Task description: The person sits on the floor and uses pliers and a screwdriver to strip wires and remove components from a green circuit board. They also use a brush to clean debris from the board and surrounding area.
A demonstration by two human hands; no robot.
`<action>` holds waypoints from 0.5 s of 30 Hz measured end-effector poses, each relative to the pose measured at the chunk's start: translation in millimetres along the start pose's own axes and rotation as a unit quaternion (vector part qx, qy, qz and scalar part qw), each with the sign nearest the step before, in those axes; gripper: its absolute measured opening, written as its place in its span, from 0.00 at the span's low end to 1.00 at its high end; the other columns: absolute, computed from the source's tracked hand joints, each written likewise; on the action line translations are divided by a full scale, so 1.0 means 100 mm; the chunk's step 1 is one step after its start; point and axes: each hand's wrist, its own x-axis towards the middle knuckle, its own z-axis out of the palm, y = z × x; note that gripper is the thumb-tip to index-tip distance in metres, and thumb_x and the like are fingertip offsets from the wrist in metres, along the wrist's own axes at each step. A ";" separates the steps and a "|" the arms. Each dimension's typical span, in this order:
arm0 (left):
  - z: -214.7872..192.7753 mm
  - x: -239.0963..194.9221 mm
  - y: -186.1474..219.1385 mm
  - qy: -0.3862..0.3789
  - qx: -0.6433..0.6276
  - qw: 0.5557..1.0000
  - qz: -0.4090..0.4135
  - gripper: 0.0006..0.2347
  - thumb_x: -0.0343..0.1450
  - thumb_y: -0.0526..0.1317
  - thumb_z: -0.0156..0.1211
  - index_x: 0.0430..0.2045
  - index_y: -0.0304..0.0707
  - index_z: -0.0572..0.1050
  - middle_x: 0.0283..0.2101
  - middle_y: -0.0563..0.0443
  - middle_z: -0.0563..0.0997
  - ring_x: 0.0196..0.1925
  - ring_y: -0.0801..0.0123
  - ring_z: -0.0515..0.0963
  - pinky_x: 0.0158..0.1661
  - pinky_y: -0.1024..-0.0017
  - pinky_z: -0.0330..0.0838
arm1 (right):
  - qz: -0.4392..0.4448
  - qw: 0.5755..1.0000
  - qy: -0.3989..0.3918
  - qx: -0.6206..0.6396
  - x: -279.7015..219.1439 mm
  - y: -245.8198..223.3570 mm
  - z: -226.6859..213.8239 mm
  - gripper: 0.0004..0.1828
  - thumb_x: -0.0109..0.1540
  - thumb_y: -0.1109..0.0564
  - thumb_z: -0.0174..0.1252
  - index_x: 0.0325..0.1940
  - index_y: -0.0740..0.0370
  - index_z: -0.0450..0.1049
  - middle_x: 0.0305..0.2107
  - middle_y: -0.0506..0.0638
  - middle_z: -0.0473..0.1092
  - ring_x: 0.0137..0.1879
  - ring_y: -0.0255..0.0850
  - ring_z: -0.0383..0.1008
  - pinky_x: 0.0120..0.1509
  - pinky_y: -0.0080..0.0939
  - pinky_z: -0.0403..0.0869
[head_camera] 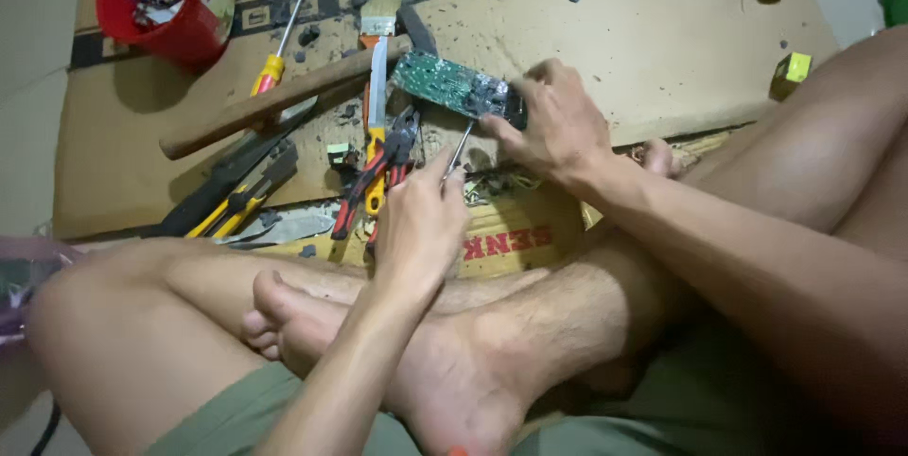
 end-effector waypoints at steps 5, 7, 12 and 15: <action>0.03 -0.01 -0.03 0.018 -0.026 0.997 -0.065 0.19 0.72 0.47 0.46 0.56 0.49 0.77 0.49 0.37 0.83 0.57 0.42 0.79 0.56 0.48 0.71 | -0.030 0.999 0.018 0.001 0.31 0.22 0.22 0.22 0.67 0.43 0.57 0.61 0.54 0.74 0.46 0.55 0.65 0.56 0.52 0.68 0.53 0.53 0.74; 0.12 0.06 -0.09 0.015 -0.021 0.998 -0.061 0.19 0.72 0.48 0.46 0.54 0.48 0.78 0.47 0.37 0.83 0.56 0.43 0.79 0.55 0.48 0.72 | -0.021 0.999 -0.003 0.032 0.36 0.23 0.22 0.18 0.67 0.46 0.59 0.58 0.54 0.77 0.42 0.55 0.68 0.52 0.51 0.72 0.50 0.50 0.75; 0.24 0.11 -0.09 0.020 0.045 0.999 -0.012 0.14 0.73 0.46 0.46 0.47 0.46 0.78 0.42 0.32 0.82 0.46 0.32 0.79 0.44 0.42 0.69 | 0.048 0.978 0.004 0.202 0.36 0.16 0.11 0.10 0.63 0.51 0.67 0.42 0.58 0.79 0.44 0.57 0.74 0.44 0.46 0.76 0.47 0.43 0.79; 0.26 0.13 -0.08 0.021 0.045 0.999 -0.015 0.13 0.73 0.46 0.46 0.41 0.45 0.78 0.40 0.32 0.83 0.43 0.32 0.79 0.43 0.43 0.69 | -0.007 0.990 0.070 0.121 0.45 0.26 0.24 0.05 0.64 0.54 0.63 0.39 0.54 0.83 0.37 0.51 0.79 0.40 0.44 0.77 0.46 0.47 0.74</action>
